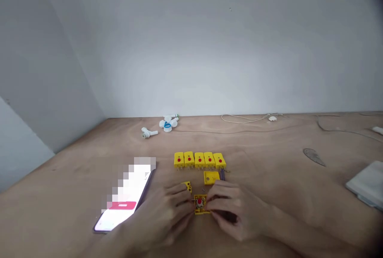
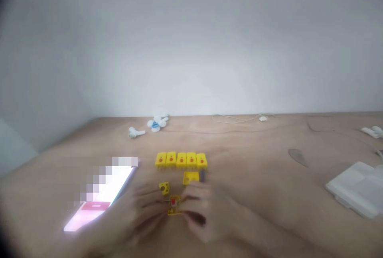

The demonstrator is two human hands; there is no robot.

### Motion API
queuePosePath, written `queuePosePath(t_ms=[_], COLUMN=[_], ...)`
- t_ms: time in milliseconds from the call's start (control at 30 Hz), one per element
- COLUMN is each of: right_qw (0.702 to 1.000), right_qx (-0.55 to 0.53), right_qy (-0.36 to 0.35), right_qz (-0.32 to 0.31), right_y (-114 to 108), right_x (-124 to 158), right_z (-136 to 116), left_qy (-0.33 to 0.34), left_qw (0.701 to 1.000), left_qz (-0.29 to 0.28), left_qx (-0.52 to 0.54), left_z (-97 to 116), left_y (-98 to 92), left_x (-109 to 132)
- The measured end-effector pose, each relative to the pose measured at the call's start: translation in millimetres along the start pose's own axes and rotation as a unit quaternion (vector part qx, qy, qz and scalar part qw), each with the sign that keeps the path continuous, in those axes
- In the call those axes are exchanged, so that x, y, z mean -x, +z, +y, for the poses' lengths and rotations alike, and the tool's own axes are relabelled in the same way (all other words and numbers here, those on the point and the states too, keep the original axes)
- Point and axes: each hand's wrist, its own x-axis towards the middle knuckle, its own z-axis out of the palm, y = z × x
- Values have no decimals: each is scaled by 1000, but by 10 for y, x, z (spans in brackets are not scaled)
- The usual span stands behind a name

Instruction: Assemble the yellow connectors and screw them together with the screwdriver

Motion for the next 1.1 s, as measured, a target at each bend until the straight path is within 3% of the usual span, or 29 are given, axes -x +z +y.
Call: queuePosePath(t_ms=[100, 267, 367, 867, 1100], right_qw=[1000, 998, 999, 999, 998], right_qx=[-8, -21, -21, -9, -8], right_qy=[23, 50, 45, 54, 56], right_qz=[-5, -8, 3, -6, -7], right_y=[-8, -10, 8, 43, 43], right_x=[-7, -15, -11, 24, 15], right_z=[-26, -40, -18, 41, 42], left_qy=[-17, -128, -184, -175, -183], left_qw=[1000, 991, 983, 983, 982], left_qz=[-15, 49, 15, -31, -24], left_qx=[20, 2, -5, 38, 42], left_z=[-18, -131, -214, -255, -277], left_y=[-46, -66, -24, 11, 84], left_x=[-10, -11, -4, 48, 54])
